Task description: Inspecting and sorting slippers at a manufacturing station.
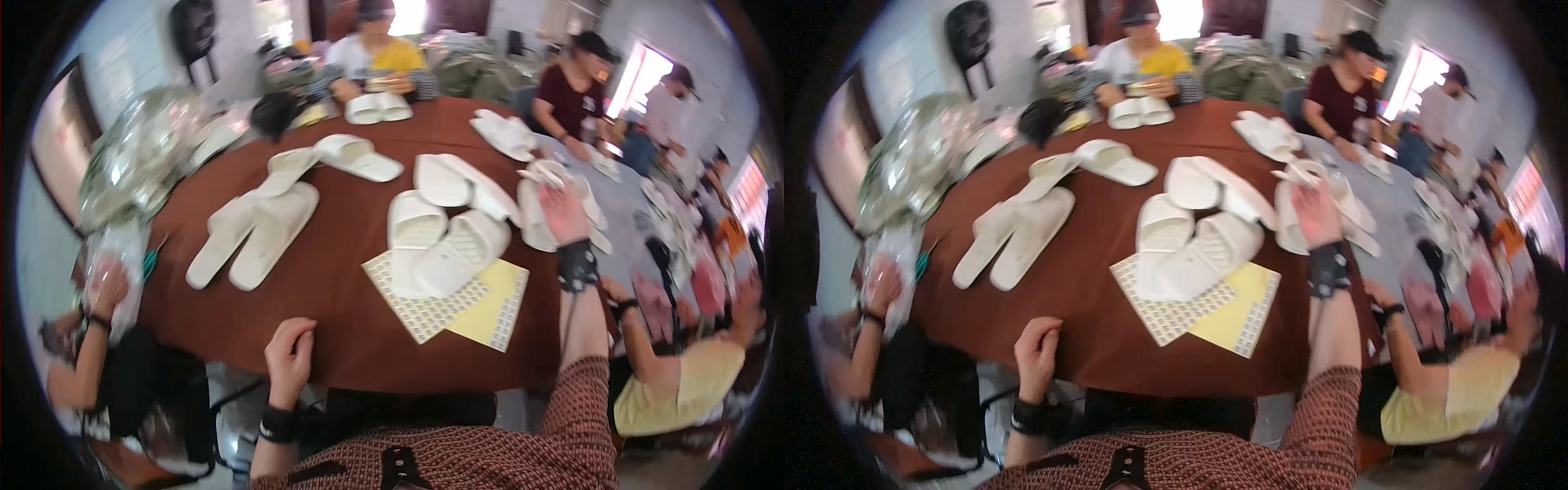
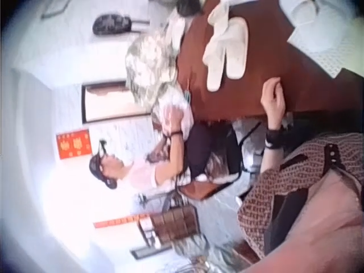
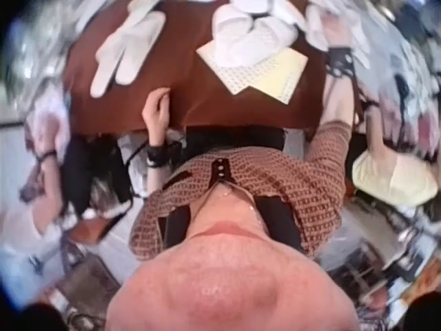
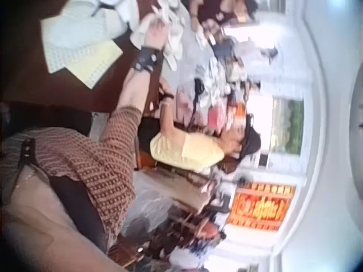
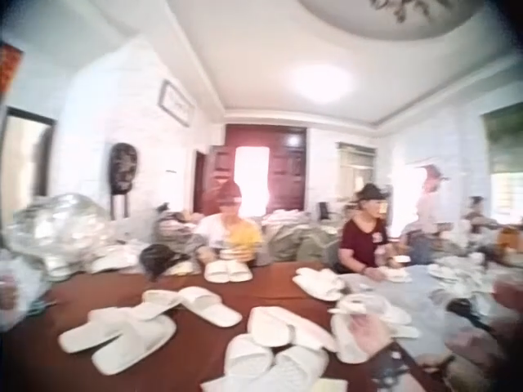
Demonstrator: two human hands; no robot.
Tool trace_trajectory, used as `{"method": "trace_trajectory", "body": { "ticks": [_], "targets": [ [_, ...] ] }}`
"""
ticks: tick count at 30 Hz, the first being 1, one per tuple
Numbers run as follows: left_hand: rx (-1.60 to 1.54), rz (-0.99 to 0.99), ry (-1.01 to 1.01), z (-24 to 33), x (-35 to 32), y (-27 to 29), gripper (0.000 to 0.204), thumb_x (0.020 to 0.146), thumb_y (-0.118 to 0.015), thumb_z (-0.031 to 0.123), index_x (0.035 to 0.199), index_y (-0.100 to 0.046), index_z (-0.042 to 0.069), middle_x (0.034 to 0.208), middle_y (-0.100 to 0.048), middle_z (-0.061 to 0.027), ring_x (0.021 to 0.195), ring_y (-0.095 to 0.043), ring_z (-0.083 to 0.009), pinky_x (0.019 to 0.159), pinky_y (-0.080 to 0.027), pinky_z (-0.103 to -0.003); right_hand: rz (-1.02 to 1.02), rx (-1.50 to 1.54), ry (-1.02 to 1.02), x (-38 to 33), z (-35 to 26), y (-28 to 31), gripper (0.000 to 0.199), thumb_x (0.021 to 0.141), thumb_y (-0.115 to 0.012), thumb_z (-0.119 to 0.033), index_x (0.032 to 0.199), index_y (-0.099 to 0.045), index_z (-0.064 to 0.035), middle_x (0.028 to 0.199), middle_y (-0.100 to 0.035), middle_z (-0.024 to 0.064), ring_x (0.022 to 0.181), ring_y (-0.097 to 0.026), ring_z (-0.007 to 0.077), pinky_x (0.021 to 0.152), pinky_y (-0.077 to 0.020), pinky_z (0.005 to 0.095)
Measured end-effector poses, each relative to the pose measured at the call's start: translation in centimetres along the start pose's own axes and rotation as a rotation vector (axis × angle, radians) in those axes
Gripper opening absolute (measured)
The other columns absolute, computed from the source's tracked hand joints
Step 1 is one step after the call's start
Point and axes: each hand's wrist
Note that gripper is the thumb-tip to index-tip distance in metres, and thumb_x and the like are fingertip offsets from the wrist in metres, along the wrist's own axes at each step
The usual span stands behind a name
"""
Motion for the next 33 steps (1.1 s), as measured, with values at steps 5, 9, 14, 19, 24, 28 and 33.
{"method": "trace_trajectory", "body": {
  "ticks": [5,9,14,19,24,28,33],
  "targets": [
    [0.055,0.007,0.051,0.0,0.0,1.4,0.015,0.089,-0.062,-0.002,0.102,-0.068,0.0,0.098,-0.069,-0.0152,0.093,-0.068,-0.0273,0.082,-0.053,-0.033,-0.135,-0.23,-0.24,-4.4,3.6,-6.7,0.034,0.103,-0.056,-0.026,0.125,-0.056,-0.001,0.122,-0.064,0.0152,0.112,-0.062,0.0253,0.088,-0.0516,0.0363],
    [0.095,-0.106,0.099,1.4,2.3,3.6,0.025,0.088,-0.064,0.002,0.112,-0.064,0.0,0.106,-0.066,-0.0156,0.097,-0.067,-0.0305,0.083,-0.053,-0.035,-0.373,-0.507,-0.092,-10.0,3.6,-13.8,0.024,0.103,-0.05,-0.017,0.12,-0.057,-0.0013,0.102,-0.068,0.0115,0.083,-0.066,0.0177,0.075,-0.051,0.03],
    [0.375,0.031,-0.169,-2.2,6.4,7.5,0.028,0.086,-0.064,0.003,0.114,-0.063,0.0,0.101,-0.064,-0.0142,0.089,-0.065,-0.0263,0.077,-0.053,-0.033,-0.561,-0.729,-0.083,-14.8,3.1,-17.0,0.019,0.1,-0.044,-0.005,0.11,-0.059,0.0012,0.097,-0.068,0.0106,0.08,-0.066,0.016,0.074,-0.0525,0.0295],
    [0.466,0.04,-0.037,-7.8,11.8,11.0,0.03,0.085,-0.066,0.011,0.113,-0.066,0.0,0.108,-0.068,-0.0187,0.102,-0.065,-0.0345,0.09,-0.051,-0.04,-0.698,-0.869,-0.02,-17.7,2.0,-17.9,0.016,0.097,-0.048,-0.003,0.106,-0.06,0.0026,0.092,-0.069,0.0116,0.079,-0.067,0.0176,0.077,-0.0542,0.0304],
    [0.536,-0.27,0.098,-10.2,16.4,11.2,0.041,0.09,-0.06,0.018,0.128,-0.063,0.001,0.125,-0.066,-0.0158,0.119,-0.061,-0.0251,0.103,-0.046,-0.036,-0.717,-0.942,0.076,-19.7,0.9,-19.8,0.015,0.096,-0.052,-0.002,0.104,-0.063,0.0046,0.092,-0.071,0.0117,0.081,-0.069,0.0165,0.078,-0.055,0.0293],
    [0.177,-0.457,0.245,-12.1,18.9,9.6,0.051,0.089,-0.06,0.016,0.138,-0.056,0.001,0.138,-0.058,-0.0209,0.125,-0.057,-0.0265,0.108,-0.042,-0.035,-0.754,-0.891,0.174,-21.1,0.9,-21.7,0.013,0.093,-0.056,0.0,0.098,-0.066,0.0059,0.089,-0.072,0.0133,0.08,-0.07,0.0176,0.076,-0.0552,0.0287],
    [0.511,-0.353,0.09,-13.5,19.4,7.4,0.051,0.088,-0.062,0.028,0.133,-0.06,0.005,0.11,-0.064,-0.0219,0.103,-0.062,-0.0368,0.09,-0.049,-0.042,-0.786,-0.835,0.199,-21.5,1.4,-21.6,0.012,0.089,-0.058,0.003,0.096,-0.067,0.0066,0.087,-0.072,0.0139,0.078,-0.07,0.0181,0.074,-0.0554,0.0286]
  ]
}}
Point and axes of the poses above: each hand's wrist, its own x-axis towards the middle knuckle, its own y-axis out of the back of the hand, z = x × y
